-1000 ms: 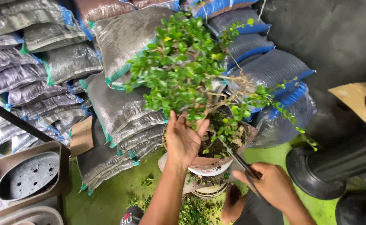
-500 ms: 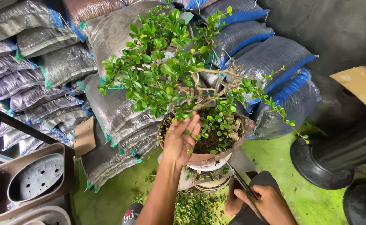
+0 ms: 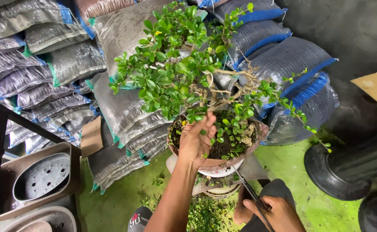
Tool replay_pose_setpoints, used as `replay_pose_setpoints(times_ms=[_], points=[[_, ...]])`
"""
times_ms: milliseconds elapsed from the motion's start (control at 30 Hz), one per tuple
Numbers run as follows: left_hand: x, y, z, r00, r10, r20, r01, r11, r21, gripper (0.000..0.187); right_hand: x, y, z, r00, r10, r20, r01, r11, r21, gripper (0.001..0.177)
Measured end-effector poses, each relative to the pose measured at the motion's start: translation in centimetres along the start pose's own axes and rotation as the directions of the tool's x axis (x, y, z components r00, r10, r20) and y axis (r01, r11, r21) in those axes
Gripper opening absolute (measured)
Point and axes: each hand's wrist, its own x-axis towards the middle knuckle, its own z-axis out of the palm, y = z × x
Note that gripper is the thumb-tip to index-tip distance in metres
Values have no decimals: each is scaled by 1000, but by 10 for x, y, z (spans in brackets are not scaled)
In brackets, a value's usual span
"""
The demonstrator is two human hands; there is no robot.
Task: The person trims a potted bonsai tree using shears, cutting branches and leaves to shape the plant. The person rotates the pot to access different sides and continues trimming throughout the video.
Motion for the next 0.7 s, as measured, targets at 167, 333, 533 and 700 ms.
replay_pose_setpoints(times_ms=[167, 333, 533, 700], points=[[-14, 16, 7, 980, 62, -191, 5, 943, 332, 18, 0, -16, -14, 998, 26, 51, -28, 999, 24, 70], [-22, 65, -6, 857, 462, -228, -37, 497, 867, 14, -19, -77, -40, 965, 238, 113, -239, 971, -10, 54], [5, 151, -1, 540, 736, 407, -249, -322, 913, 75, -40, -150, -64, 963, 260, -76, -270, 934, -232, 43], [39, 181, 11, 785, 379, 490, -149, -653, 743, 13, -25, -167, -86, 991, -101, -91, 65, 939, -338, 59]])
